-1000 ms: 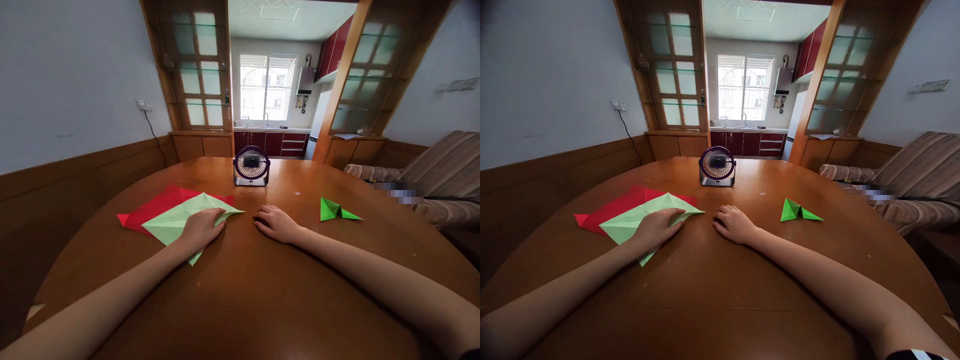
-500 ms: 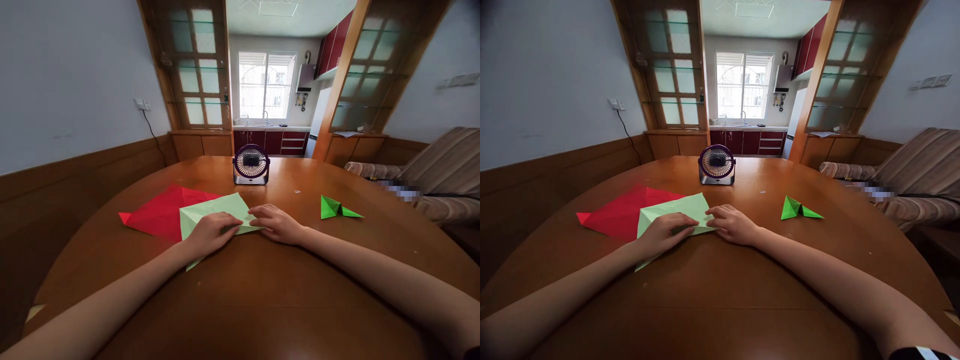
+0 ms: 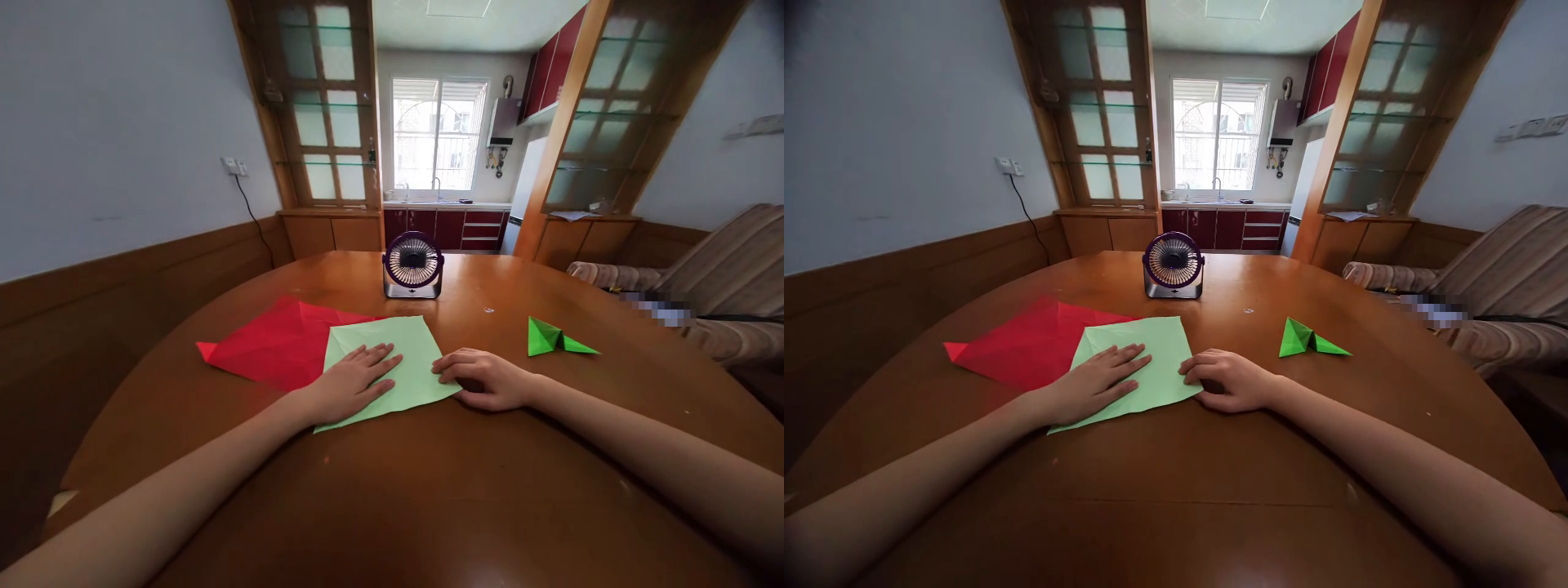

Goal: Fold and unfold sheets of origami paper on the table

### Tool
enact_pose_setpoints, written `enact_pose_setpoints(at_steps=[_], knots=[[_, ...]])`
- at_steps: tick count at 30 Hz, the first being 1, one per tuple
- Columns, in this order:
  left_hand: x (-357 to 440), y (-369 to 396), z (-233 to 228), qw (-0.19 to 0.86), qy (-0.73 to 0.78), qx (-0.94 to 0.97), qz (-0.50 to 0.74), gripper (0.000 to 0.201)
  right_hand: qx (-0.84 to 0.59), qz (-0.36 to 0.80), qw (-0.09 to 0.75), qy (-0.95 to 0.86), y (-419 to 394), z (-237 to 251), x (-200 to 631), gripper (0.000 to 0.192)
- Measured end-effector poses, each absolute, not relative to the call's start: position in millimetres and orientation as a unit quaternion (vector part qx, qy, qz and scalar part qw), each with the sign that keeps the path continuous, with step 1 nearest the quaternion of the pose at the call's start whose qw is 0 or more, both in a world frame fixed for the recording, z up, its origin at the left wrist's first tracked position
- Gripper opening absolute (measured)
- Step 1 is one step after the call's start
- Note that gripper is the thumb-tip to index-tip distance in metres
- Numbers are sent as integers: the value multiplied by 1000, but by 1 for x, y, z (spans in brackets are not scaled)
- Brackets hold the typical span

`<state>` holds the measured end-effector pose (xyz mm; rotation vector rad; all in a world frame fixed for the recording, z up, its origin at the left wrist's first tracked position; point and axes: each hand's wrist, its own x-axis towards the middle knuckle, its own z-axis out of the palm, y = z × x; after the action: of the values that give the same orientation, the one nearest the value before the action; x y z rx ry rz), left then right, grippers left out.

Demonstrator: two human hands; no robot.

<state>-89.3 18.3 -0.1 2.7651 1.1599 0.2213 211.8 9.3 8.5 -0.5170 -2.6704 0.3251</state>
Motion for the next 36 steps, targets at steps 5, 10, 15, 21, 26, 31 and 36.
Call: enact_pose_setpoints(at_steps=[5,10,15,21,26,31,36], knots=[[-88,18,-2,63,376,923,48,58,-212,313,235,-895,13,17,213,35],[-78,9,-3,71,310,947,51,59,-312,200,315,-874,21,2,199,38],[-68,1,-5,62,307,948,60,67,-345,80,197,-914,19,-13,183,63],[-70,5,-3,63,385,919,47,73,-377,70,108,-917,17,-15,182,82],[-83,19,-3,65,445,892,41,82,-392,63,100,-912,18,-16,184,88],[-93,32,-4,61,499,864,36,89,-426,47,91,-899,19,-16,187,96],[-96,34,-5,28,494,867,54,84,-423,5,139,-896,19,-10,190,86]])
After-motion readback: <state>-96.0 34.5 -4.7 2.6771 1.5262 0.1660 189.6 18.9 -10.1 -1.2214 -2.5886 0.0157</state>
